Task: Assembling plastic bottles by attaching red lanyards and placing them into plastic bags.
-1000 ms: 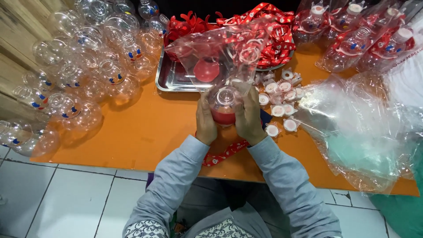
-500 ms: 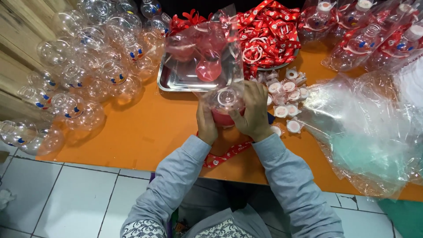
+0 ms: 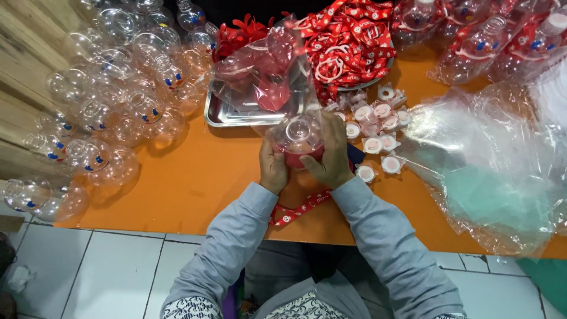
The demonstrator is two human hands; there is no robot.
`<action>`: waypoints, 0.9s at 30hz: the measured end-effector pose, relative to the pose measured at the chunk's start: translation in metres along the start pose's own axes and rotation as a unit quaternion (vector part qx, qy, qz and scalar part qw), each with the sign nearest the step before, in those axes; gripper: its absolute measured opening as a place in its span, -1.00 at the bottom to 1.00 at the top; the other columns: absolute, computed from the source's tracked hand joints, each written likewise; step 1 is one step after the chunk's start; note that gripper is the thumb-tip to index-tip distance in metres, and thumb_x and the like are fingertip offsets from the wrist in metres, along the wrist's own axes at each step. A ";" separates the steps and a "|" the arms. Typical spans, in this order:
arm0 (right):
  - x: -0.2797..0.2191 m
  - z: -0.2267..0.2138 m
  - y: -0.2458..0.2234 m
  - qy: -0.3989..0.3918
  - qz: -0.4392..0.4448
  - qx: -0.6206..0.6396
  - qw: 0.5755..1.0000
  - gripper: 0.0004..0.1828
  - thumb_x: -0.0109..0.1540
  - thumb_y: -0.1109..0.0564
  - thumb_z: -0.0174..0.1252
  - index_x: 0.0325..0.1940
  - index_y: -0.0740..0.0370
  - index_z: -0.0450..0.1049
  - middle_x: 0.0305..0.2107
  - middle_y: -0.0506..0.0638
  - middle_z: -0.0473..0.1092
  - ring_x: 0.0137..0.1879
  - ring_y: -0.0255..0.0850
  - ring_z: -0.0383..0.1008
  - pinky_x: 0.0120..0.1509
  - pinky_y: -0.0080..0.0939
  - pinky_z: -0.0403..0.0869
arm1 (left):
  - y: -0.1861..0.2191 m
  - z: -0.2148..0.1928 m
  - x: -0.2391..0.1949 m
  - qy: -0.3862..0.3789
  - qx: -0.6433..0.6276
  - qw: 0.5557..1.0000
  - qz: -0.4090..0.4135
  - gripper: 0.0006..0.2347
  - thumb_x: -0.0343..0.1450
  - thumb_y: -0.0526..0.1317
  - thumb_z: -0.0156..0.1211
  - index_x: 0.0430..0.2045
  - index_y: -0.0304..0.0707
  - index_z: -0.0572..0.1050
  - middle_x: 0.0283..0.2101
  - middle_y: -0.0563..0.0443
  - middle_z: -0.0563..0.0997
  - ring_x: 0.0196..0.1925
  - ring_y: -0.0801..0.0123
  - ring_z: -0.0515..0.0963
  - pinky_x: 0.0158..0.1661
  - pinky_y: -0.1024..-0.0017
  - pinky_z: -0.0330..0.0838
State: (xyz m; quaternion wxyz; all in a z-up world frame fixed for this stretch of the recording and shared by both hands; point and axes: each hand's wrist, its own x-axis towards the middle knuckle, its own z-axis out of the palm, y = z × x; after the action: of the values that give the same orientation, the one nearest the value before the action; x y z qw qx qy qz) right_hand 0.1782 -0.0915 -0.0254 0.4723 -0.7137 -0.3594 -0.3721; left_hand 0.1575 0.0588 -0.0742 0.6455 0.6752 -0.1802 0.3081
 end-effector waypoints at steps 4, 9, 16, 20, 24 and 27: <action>-0.007 0.003 0.005 0.002 0.012 0.022 1.000 -0.08 0.27 -0.52 -0.10 0.22 0.41 0.33 -0.15 0.19 0.27 -0.03 0.14 0.32 0.20 0.08 0.23 | 0.012 -0.004 0.008 0.007 -0.016 1.000 0.020 -0.20 0.37 0.46 -0.06 0.15 -0.39 0.34 0.03 -0.19 0.50 0.14 0.23 0.49 0.23 0.19 0.34; -0.003 -0.002 -0.003 0.014 -0.003 0.029 0.999 -0.15 0.34 -0.45 -0.17 0.22 0.44 0.28 -0.21 0.18 0.22 -0.10 0.15 0.29 0.15 0.10 0.26 | 0.007 -0.009 0.008 -0.014 -0.012 1.000 0.018 -0.12 0.19 0.40 0.33 0.18 -0.38 0.32 0.06 -0.16 0.51 0.18 0.24 0.48 0.30 0.15 0.29; -0.008 -0.002 0.002 0.011 -0.012 0.025 1.000 -0.02 0.25 -0.53 -0.03 0.24 0.48 0.28 -0.10 0.26 0.28 -0.01 0.21 0.33 0.19 0.12 0.29 | 0.007 -0.020 0.004 -0.029 -0.013 0.999 -0.014 -0.09 0.07 0.27 0.55 0.23 -0.29 0.33 0.11 -0.13 0.51 0.21 0.26 0.44 0.33 0.15 0.21; -0.004 -0.005 0.002 0.018 -0.022 0.027 0.999 -0.08 0.28 -0.47 0.00 0.25 0.48 0.26 -0.15 0.24 0.27 -0.07 0.19 0.32 0.12 0.12 0.30 | 0.004 -0.018 0.007 -0.048 -0.038 0.998 -0.024 -0.02 0.00 0.20 0.63 0.29 -0.27 0.29 0.16 -0.14 0.51 0.24 0.25 0.44 0.35 0.14 0.20; -0.005 -0.006 -0.007 0.008 0.009 0.024 1.000 0.01 0.27 -0.55 -0.09 0.32 0.47 0.25 -0.02 0.28 0.31 0.04 0.18 0.36 0.23 0.10 0.29 | 0.002 -0.021 0.003 -0.073 -0.050 0.995 -0.052 -0.05 -0.04 0.12 0.69 0.24 -0.28 0.36 0.15 -0.17 0.54 0.24 0.23 0.46 0.35 0.11 0.22; -0.014 -0.001 0.005 0.001 0.024 0.021 0.999 0.00 0.28 -0.53 -0.06 0.32 0.48 0.24 0.02 0.29 0.28 0.09 0.21 0.34 0.26 0.11 0.29 | -0.007 -0.022 -0.001 -0.078 -0.037 0.995 -0.057 -0.03 -0.03 0.11 0.70 0.26 -0.31 0.33 0.17 -0.21 0.53 0.25 0.16 0.46 0.34 0.06 0.22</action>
State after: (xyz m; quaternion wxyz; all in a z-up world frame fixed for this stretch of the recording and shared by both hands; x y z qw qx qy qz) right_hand 0.1755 -0.0962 -0.0388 0.4965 -0.7119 -0.3494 -0.3531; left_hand 0.1571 0.0807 -0.0813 0.6705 0.6819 -0.2023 0.2107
